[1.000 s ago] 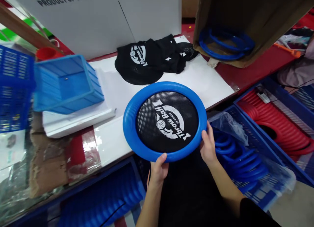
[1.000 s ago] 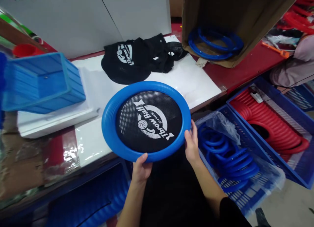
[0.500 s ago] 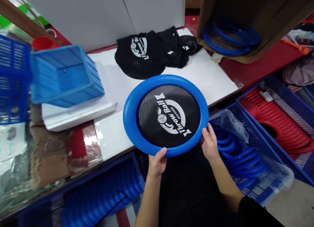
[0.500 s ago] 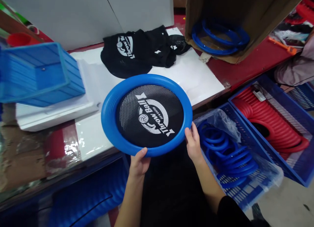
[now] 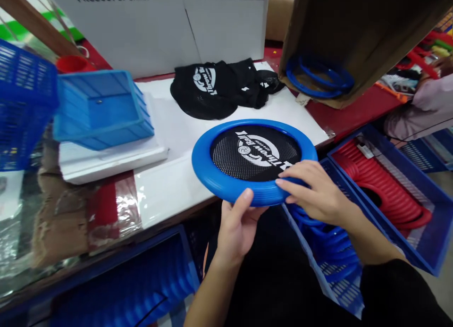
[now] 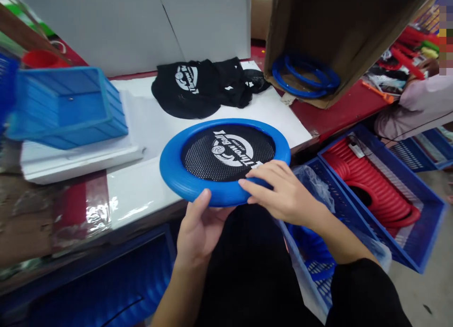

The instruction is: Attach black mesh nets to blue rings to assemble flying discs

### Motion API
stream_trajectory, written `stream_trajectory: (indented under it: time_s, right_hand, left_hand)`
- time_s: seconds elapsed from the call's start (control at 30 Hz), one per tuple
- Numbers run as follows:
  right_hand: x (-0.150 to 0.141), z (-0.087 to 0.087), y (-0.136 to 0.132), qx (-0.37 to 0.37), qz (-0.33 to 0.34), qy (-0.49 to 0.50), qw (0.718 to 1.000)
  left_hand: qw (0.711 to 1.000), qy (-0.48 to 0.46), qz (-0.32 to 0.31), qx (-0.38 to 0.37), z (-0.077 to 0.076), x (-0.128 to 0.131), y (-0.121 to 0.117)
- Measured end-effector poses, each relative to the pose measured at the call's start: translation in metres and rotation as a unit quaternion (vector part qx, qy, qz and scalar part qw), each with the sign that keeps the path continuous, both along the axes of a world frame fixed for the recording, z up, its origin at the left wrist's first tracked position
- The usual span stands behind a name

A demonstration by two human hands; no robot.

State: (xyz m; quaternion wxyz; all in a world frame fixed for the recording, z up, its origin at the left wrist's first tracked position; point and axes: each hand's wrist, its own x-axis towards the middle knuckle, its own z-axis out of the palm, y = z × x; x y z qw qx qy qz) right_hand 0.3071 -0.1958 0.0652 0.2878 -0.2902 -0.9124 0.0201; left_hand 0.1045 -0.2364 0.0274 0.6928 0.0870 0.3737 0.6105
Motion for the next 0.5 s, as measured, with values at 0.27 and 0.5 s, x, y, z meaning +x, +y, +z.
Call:
stream_trajectory:
  time_s: [0.27, 0.5]
  right_hand:
    - [0.015, 0.036, 0.006, -0.045, 0.018, 0.102, 0.994]
    - [0.017, 0.041, 0.0, -0.073, 0.009, 0.14, 0.987]
  left_hand:
    - [0.991, 0.013, 0.021, 0.133, 0.037, 0.014, -0.009]
    - [0.989, 0.029, 0.035, 0.142, 0.038, 0.022, -0.017]
